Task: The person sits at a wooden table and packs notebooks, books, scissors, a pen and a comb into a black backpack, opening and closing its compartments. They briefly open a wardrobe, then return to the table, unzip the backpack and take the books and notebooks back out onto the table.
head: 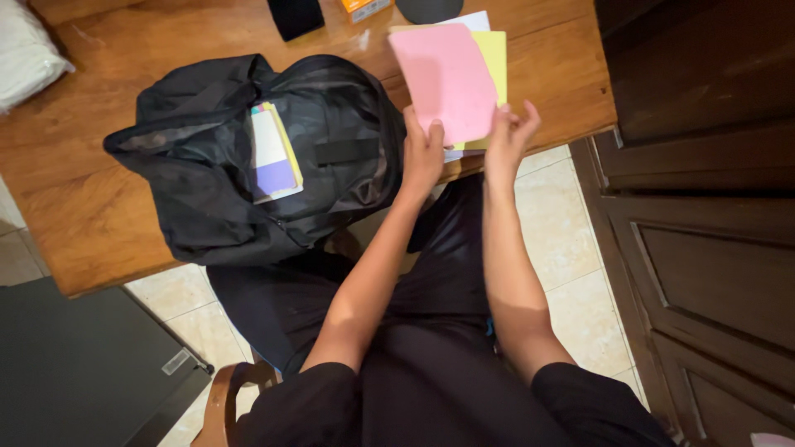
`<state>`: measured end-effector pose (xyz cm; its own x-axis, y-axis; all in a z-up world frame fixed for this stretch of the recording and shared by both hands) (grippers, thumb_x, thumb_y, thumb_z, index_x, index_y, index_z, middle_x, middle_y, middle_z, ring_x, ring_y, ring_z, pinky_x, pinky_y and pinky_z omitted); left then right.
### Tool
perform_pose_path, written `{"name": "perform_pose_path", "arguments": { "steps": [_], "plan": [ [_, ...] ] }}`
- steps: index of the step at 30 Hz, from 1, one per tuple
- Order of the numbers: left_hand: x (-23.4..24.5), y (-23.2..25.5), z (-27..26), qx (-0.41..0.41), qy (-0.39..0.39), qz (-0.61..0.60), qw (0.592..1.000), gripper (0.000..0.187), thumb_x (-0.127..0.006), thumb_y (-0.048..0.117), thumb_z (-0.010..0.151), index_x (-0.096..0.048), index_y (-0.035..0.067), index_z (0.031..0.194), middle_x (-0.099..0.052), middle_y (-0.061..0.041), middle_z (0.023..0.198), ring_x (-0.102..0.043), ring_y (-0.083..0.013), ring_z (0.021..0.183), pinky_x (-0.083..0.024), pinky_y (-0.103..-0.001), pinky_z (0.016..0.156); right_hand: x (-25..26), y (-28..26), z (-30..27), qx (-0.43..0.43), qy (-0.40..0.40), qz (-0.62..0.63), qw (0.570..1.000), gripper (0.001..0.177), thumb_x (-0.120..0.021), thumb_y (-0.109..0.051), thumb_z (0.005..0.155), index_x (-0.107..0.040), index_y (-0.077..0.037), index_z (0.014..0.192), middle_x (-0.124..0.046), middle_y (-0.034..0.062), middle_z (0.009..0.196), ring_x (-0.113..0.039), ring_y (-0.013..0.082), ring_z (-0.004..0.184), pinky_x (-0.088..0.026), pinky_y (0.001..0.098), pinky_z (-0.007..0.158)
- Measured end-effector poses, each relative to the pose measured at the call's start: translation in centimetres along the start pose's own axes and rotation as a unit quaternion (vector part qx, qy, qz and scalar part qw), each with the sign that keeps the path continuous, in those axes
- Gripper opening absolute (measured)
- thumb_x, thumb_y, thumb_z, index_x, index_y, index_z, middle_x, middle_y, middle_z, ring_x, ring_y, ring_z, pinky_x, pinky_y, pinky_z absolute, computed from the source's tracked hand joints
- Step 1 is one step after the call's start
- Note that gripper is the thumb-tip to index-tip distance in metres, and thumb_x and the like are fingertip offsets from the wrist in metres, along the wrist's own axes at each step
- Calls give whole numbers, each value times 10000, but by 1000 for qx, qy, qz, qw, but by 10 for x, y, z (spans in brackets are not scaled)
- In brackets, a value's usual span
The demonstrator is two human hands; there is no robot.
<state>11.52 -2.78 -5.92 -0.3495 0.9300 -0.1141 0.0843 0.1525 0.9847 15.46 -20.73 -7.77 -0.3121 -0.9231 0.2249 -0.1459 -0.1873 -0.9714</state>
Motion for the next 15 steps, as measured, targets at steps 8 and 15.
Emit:
{"name": "perform_pose_path", "arguments": {
  "steps": [8,15],
  "plan": [
    [65,38,-33,-147,87,-36,985,444,-547,139,1044,-299,-21,1377,-553,-204,1265,-577,-282,1148,-465,-386,995,-104,-53,-77,52,-258,271,926,693,-602,-114,1081,-183,-22,1626,-453,152,1549,-497,223,1403,-426,369,1180],
    [187,77,-70,-96,91,319,939,219,-709,139,934,-666,110,1146,-602,-87,975,-609,-277,900,-487,-404,814,-137,-35,-74,211,-298,-11,931,705,-604,-11,1022,-225,59,1612,-499,252,1493,-517,316,1374,-432,401,1175]
  ]
}}
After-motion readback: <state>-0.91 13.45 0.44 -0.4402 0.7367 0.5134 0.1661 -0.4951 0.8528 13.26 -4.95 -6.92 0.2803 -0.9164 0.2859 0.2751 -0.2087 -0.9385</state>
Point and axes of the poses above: each hand's wrist, its own z-axis towards the middle knuckle, its own x-axis out of the back of the hand, y = z × x, the point moved 6 cm from there along z, towards the middle knuckle
